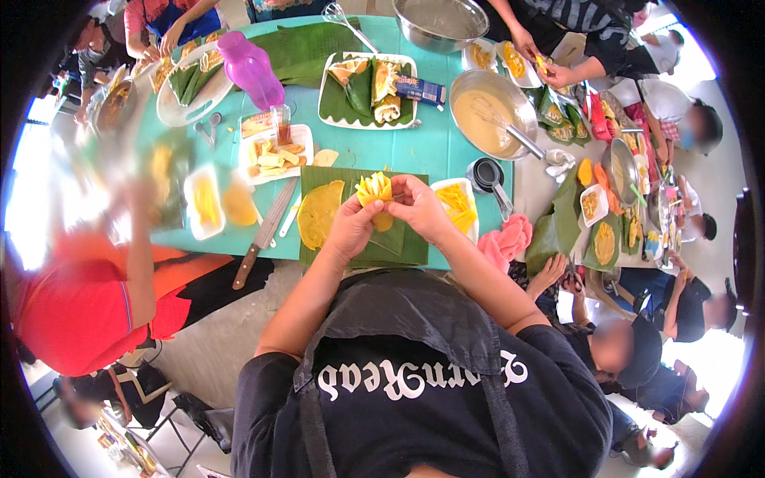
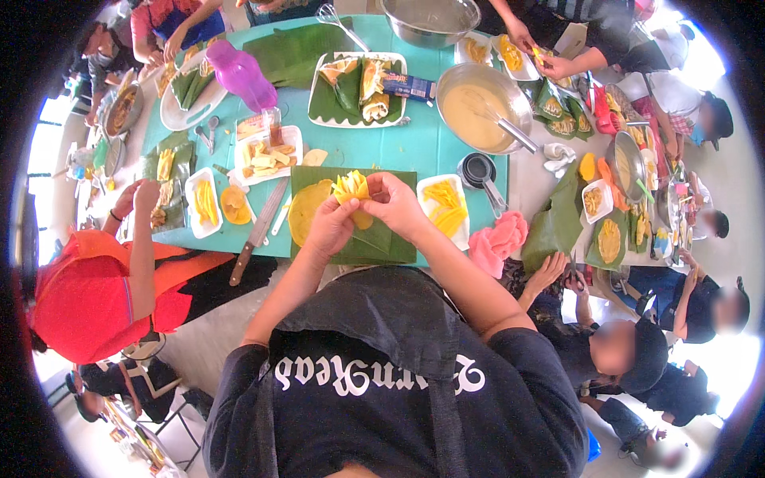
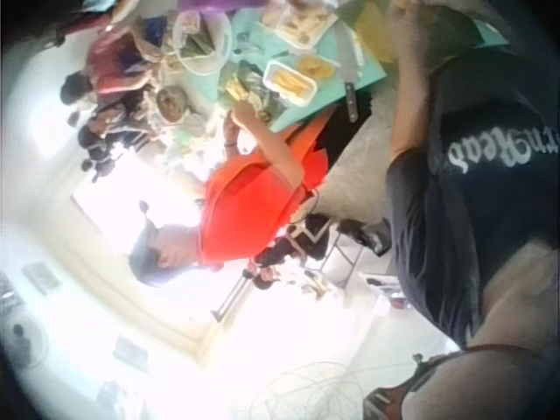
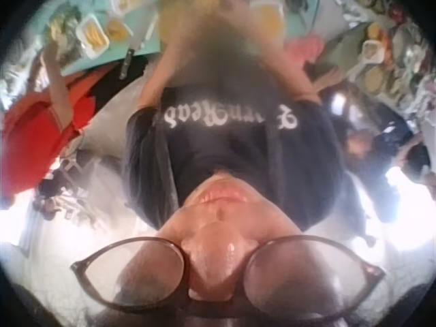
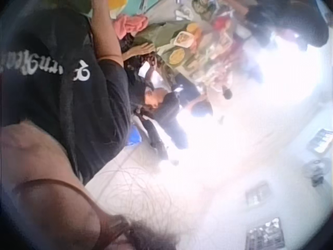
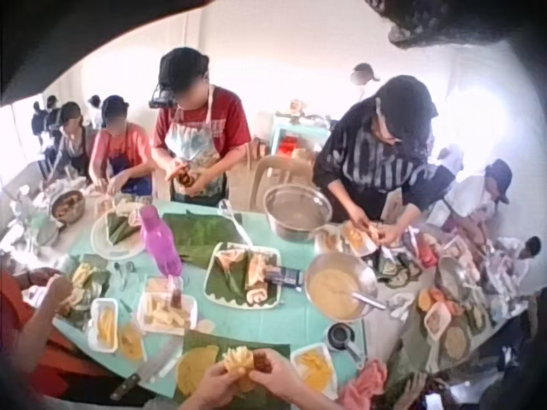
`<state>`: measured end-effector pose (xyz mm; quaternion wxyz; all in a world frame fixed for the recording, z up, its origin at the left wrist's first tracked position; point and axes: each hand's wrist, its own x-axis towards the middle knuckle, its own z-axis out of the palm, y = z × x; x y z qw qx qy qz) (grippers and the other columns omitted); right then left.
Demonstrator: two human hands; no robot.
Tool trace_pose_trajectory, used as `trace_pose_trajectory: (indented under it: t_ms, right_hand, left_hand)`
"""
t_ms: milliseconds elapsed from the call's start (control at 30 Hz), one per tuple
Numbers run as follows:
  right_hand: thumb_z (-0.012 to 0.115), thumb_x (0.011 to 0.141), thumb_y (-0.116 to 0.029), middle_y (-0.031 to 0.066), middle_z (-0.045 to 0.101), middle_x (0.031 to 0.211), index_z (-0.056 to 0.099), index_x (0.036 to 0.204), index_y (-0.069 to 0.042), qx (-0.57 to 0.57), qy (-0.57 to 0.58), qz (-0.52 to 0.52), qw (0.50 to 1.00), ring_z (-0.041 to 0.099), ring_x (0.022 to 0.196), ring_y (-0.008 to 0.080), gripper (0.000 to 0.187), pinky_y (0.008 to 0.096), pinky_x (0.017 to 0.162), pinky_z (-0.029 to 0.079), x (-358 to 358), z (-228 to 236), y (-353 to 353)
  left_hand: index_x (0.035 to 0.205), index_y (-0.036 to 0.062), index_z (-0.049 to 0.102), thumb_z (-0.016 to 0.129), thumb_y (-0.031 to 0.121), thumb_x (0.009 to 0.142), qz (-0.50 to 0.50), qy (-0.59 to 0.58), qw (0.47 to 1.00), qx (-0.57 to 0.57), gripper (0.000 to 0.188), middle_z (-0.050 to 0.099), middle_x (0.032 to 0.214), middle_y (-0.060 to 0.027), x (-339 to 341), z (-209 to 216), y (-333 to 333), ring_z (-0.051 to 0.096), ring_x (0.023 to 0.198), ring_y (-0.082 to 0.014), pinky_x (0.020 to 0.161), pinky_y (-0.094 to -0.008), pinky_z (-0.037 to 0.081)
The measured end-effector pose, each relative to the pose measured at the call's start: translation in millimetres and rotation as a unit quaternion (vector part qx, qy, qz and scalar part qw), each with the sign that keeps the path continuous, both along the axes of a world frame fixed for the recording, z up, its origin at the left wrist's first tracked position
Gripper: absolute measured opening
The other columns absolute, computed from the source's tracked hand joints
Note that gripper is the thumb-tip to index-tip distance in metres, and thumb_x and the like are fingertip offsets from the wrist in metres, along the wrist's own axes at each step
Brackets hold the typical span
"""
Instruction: The person assembles a food item by placing sliced yellow fruit onto a yellow crepe laid on a banana leaf. They use scissors to trim the fruit and then fold the crepe over the filling to create a roll. The process is repeated with multiple units on a communal table.
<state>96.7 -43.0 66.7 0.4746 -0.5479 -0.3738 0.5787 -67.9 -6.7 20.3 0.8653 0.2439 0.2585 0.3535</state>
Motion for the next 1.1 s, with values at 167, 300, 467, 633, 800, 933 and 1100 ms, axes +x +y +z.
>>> trace_pose_trajectory:
  t_ms: [167, 300, 467, 633, 800, 933, 1100]
  right_hand:
    - [0.07, 0.083, -0.005, 0.0064, 0.064, 0.1, 0.056, 0.11, 0.0, 0.068, -0.082, -0.046, 0.993, 0.06, 0.083, 0.0114, 0.031, 0.0275, 0.077, 0.05, -6, 21, 1]
    - [0.072, 0.082, -0.007, 0.0036, 0.064, 0.099, 0.057, 0.111, -0.002, 0.094, -0.095, -0.022, 0.991, 0.059, 0.085, 0.0105, 0.032, 0.0262, 0.075, 0.049, -4, 47, -3]
    - [0.073, 0.082, -0.01, -0.0005, 0.062, 0.098, 0.058, 0.114, -0.005, 0.129, -0.172, 0.008, 0.977, 0.056, 0.086, 0.0085, 0.036, 0.0255, 0.075, 0.045, 6, 69, -7]
    - [0.074, 0.078, -0.012, 0.0032, 0.063, 0.091, 0.06, 0.095, -0.004, 0.155, -0.222, 0.0, 0.963, 0.057, 0.086, 0.0135, 0.023, 0.0296, 0.076, 0.046, 7, 90, -10]
    - [0.074, 0.076, -0.011, 0.007, 0.062, 0.09, 0.058, 0.087, -0.003, 0.27, -0.328, -0.024, 0.905, 0.058, 0.084, 0.0184, 0.021, 0.0311, 0.077, 0.047, 5, 96, -13]
    - [0.073, 0.077, -0.011, 0.0062, 0.062, 0.092, 0.059, 0.094, -0.002, 0.256, -0.272, -0.031, 0.927, 0.058, 0.083, 0.0166, 0.023, 0.0301, 0.077, 0.047, -2, 109, -17]
    - [0.073, 0.073, -0.011, 0.0106, 0.061, 0.087, 0.06, 0.098, -0.001, 0.237, -0.231, -0.045, 0.942, 0.058, 0.078, 0.0196, 0.03, 0.0313, 0.074, 0.049, -6, 112, -14]
  left_hand:
    - [0.119, 0.0041, 0.057, 0.059, 0.007, 0.094, 0.052, -0.037, 0.998, 0.003, 0.026, 0.062, 0.116, -0.0057, 6, 36, 0, 0.059, 0.106, -0.0155, 0.094, -0.0312, 0.046]
    - [0.12, 0.0042, 0.056, 0.057, 0.008, 0.095, 0.063, -0.056, 0.996, 0.012, 0.026, 0.062, 0.116, -0.0075, 10, 56, 4, 0.059, 0.107, -0.0174, 0.094, -0.0323, 0.047]
    - [0.123, 0.0045, 0.054, 0.055, 0.012, 0.096, 0.036, -0.079, 0.995, 0.043, 0.028, 0.061, 0.12, -0.0088, 15, 80, 6, 0.059, 0.111, -0.019, 0.096, -0.0341, 0.048]
    - [0.121, 0.0037, 0.054, 0.056, 0.011, 0.096, 0.033, -0.096, 0.994, 0.029, 0.027, 0.061, 0.122, -0.011, 15, 102, 2, 0.059, 0.11, -0.02, 0.096, -0.0348, 0.048]
    - [0.123, 0.0035, 0.053, 0.056, 0.011, 0.096, 0.033, -0.1, 0.993, 0.053, 0.028, 0.06, 0.123, -0.0112, 17, 120, 0, 0.059, 0.111, -0.0202, 0.096, -0.0352, 0.048]
    - [0.123, 0.0027, 0.053, 0.055, 0.012, 0.097, 0.045, -0.103, 0.991, 0.069, 0.028, 0.06, 0.123, -0.0112, 15, 128, 1, 0.059, 0.111, -0.0203, 0.096, -0.0353, 0.049]
    - [0.123, 0.0015, 0.052, 0.054, 0.012, 0.097, 0.052, -0.114, 0.989, 0.079, 0.028, 0.06, 0.122, -0.0111, 15, 136, 0, 0.059, 0.111, -0.0207, 0.096, -0.0357, 0.049]
